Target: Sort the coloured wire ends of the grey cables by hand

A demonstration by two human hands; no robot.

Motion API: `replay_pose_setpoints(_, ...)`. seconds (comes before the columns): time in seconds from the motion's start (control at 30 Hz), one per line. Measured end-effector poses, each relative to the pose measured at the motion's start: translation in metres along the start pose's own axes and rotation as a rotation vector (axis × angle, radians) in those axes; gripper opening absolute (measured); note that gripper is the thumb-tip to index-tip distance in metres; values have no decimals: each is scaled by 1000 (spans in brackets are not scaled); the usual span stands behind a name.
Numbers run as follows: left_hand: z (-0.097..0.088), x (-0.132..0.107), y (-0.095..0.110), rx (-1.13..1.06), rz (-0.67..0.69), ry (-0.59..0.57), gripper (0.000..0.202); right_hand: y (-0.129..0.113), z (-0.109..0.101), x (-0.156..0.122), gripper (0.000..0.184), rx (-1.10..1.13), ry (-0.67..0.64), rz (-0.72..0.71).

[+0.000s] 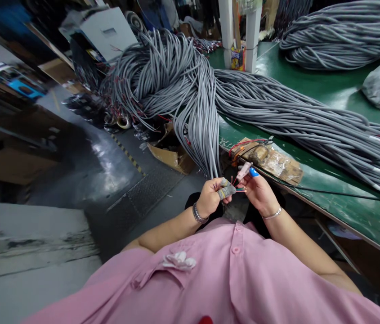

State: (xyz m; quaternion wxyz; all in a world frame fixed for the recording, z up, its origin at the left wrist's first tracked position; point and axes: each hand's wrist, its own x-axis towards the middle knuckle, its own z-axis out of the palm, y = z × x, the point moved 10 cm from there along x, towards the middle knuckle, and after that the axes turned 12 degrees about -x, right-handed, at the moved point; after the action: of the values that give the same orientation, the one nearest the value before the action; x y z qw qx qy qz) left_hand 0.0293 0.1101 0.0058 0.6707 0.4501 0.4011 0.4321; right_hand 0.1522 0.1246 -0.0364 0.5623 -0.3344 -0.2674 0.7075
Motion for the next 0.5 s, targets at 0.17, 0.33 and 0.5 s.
replay_pose_setpoints(0.17,0,2,1,34,46,53,35,-1,1,5,29,-8,29,-20)
replay_pose_setpoints(0.33,1,3,1,42,72,46,32,8,7,11,35,71,-2,40)
replay_pose_setpoints(0.5,-3,4,-3,79,42,78,32,11,4,13,30,129,45,24)
